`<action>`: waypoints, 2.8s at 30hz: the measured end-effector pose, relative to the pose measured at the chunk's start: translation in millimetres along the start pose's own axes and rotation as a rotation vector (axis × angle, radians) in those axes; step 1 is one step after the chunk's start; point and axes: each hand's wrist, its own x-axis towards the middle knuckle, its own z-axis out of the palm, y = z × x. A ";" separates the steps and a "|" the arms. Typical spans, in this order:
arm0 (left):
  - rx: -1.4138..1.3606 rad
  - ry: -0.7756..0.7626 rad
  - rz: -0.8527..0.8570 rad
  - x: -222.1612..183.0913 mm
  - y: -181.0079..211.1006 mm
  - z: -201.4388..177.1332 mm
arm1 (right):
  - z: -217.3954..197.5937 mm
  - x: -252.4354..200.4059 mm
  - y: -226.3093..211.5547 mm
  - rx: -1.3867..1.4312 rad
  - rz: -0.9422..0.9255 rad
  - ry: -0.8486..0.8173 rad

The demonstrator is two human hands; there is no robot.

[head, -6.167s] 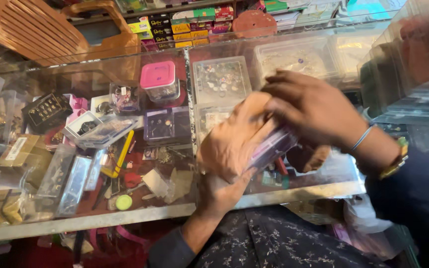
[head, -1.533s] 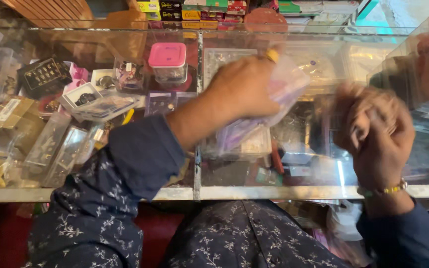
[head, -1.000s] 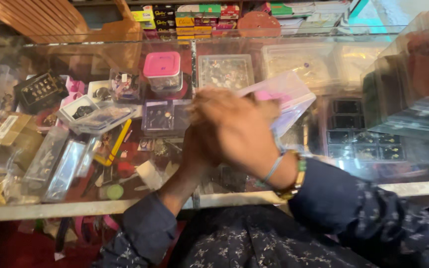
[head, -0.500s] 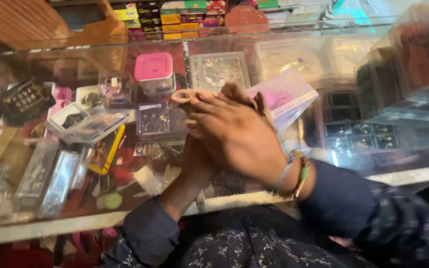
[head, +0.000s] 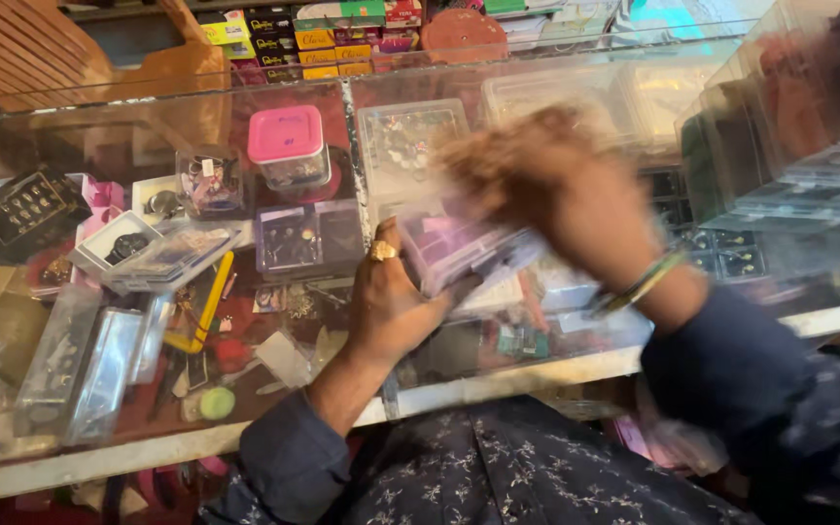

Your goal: The person takes purple and pink fabric items out of plastic containers, wipes each item with a cloth by hand, and places them into another plastic container.

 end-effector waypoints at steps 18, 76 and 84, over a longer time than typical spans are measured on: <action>0.038 0.011 0.158 32.0 49.6 -21.9 | -29.6 -15.8 7.4 0.837 0.428 0.115; -0.407 0.266 -0.341 -29.0 5.9 19.8 | 0.0 -58.4 -6.1 1.008 0.479 0.423; -0.638 0.349 -0.105 -31.4 29.5 2.2 | -20.5 53.0 -9.8 -0.007 0.444 -0.171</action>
